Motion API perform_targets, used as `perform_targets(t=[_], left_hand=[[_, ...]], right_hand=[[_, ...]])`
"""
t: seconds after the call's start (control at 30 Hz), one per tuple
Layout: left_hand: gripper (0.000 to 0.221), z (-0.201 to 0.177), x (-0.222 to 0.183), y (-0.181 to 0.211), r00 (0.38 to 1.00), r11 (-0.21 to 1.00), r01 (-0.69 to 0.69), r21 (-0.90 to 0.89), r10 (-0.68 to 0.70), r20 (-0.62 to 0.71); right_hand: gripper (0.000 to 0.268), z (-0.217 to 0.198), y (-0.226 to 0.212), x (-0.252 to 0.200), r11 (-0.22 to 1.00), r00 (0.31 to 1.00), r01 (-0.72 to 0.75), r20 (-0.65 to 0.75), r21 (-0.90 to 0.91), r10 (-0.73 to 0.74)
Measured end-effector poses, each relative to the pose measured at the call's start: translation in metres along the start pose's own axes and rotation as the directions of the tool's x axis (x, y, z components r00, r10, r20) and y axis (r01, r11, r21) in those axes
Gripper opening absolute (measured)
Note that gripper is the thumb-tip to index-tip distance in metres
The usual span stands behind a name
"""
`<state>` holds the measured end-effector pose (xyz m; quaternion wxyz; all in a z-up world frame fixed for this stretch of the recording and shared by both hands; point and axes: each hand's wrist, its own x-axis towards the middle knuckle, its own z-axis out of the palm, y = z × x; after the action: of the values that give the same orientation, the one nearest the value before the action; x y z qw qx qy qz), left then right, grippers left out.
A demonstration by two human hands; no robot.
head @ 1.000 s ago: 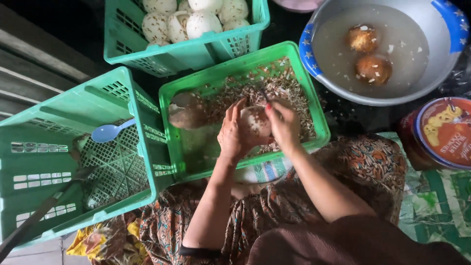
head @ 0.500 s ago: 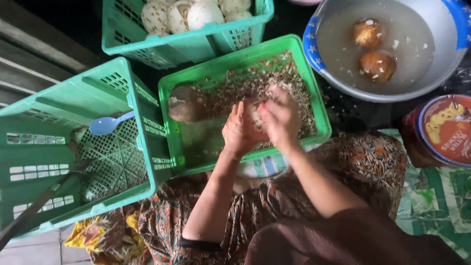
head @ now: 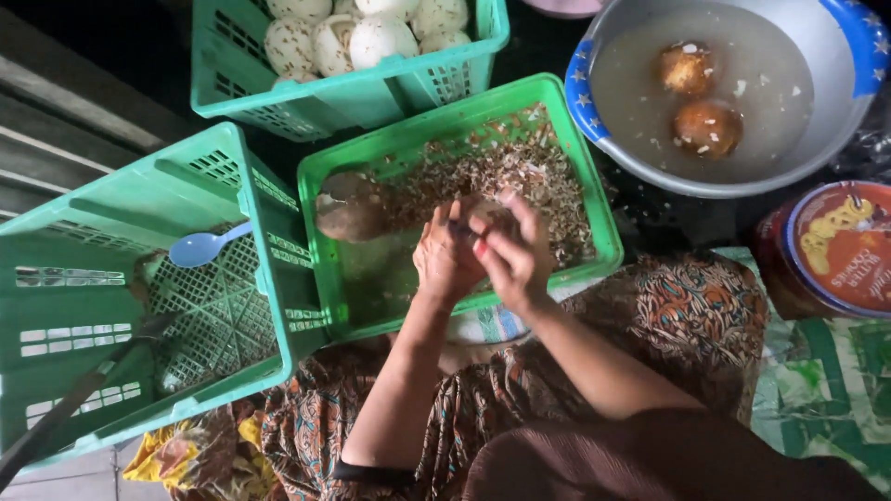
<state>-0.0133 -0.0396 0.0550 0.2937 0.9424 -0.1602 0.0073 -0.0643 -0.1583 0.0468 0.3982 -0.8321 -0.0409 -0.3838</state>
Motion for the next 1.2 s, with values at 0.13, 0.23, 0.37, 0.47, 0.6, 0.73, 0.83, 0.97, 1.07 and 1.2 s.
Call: perform_targets(t=[0.13,0.23,0.37,0.47,0.6,0.73,0.83,0.97,1.07,1.2], left_hand=[[0.092,-0.022,-0.008,0.018,1.0,0.999,-0.014,-0.046,0.015,0.021],[0.087,-0.024,-0.005,0.027,0.999,0.999,0.043,-0.028,-0.042,0.016],[0.089,-0.008,-0.004,0.01,0.999,0.999,0.05,-0.022,-0.05,-0.001],[0.104,-0.005,-0.008,0.007,1.0,1.0,0.004,-0.03,-0.005,-0.009],[0.084,0.049,0.005,-0.034,0.995,0.994,0.104,0.025,-0.104,-0.001],[0.11,-0.006,-0.007,0.018,0.998,0.999,0.017,0.035,-0.015,-0.053],[0.109,0.007,-0.004,0.0,1.0,1.0,0.01,-0.016,-0.011,-0.023],[0.105,0.009,-0.005,0.001,0.999,0.999,0.049,-0.003,-0.049,0.004],[0.108,-0.008,-0.008,0.014,1.0,0.999,0.02,-0.036,-0.021,-0.01],[0.098,0.025,-0.003,-0.012,0.999,0.999,0.041,0.005,-0.041,-0.029]], right_hand=[[0.021,0.011,0.033,0.013,0.72,0.837,-0.528,0.135,0.449,0.53],[0.011,-0.005,-0.001,0.016,0.966,0.97,-0.245,0.031,0.082,0.243],[0.021,0.006,0.013,0.015,0.957,0.952,-0.29,0.1,-0.018,0.291],[0.029,0.011,0.031,0.021,0.807,0.825,-0.564,0.153,0.174,0.544],[0.018,-0.002,-0.005,0.012,0.993,0.983,-0.114,0.145,-0.018,0.115],[0.02,0.01,0.05,0.021,0.995,0.991,-0.089,0.096,-0.048,0.093],[0.024,0.01,0.062,0.026,0.987,0.961,-0.098,0.246,-0.13,0.128],[0.02,-0.008,-0.001,0.037,0.976,0.949,-0.207,0.228,-0.068,0.217],[0.03,0.004,0.038,0.039,0.871,0.826,-0.491,0.318,0.001,0.466],[0.024,-0.013,-0.017,0.041,0.941,0.892,-0.308,0.3,-0.144,0.338]])
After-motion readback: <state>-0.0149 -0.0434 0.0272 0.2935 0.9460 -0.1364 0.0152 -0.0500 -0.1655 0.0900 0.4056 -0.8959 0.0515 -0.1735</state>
